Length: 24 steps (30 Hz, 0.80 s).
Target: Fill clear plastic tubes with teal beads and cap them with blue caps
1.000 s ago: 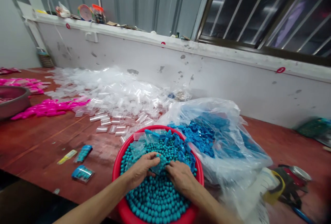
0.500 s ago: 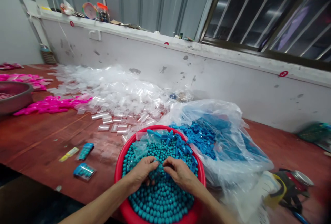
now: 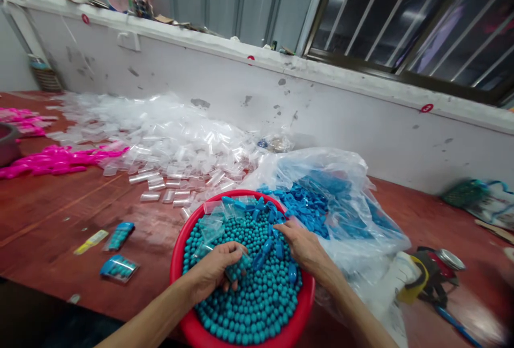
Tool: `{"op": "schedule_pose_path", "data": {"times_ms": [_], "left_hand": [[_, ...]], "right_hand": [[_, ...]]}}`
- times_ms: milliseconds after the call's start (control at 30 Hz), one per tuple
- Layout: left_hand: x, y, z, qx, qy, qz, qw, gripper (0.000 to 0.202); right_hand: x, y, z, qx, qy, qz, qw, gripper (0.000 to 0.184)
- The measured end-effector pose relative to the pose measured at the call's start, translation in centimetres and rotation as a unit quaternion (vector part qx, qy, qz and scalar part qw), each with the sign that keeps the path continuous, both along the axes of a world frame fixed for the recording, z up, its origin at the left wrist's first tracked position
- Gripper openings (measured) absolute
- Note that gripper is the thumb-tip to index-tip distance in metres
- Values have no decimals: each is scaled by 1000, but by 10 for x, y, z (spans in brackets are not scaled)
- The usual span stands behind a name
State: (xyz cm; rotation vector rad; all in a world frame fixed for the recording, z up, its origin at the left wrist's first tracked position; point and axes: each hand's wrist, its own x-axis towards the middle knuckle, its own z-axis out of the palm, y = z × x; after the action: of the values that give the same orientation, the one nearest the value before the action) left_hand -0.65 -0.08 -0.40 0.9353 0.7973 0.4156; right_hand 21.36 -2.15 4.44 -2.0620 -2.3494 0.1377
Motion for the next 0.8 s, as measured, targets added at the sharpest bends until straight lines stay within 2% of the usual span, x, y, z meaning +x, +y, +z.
{"op": "schedule_pose_path", "data": {"times_ms": [133,233,300,367,467,533,633,733,800], "left_hand": [[0,0,2,4,-2,1,1000,33],[1,0,2,12,5,-2,1000,34],[2,0,0,31,17,-2,999,33],[3,-1,-3,58,27,0,998,32],[5,-3,-6,98,37,25,994,31],[5,-3,-7,121,42,49,991,30],[6,-2,-8,147,50,75,985,30],[7,-1,-9,148,38,75,985,32],[7,-2,-9,134,17,66,989,33]], "right_hand": [[-2,-2,-20,8,-93,82,992,27],[-6,-3,-32,51,-128,94,986,19],[-12,-2,-32,106,-116,85,984,14],[-22,-2,-29,133,-60,64,987,10],[-39,-4,-26,59,71,65,994,14],[-46,-6,-27,11,153,97,983,22],[-48,-10,-31,4,298,109,948,31],[-48,-13,-36,-5,443,46,895,31],[-50,-14,-39,-9,498,-2,867,30]]}}
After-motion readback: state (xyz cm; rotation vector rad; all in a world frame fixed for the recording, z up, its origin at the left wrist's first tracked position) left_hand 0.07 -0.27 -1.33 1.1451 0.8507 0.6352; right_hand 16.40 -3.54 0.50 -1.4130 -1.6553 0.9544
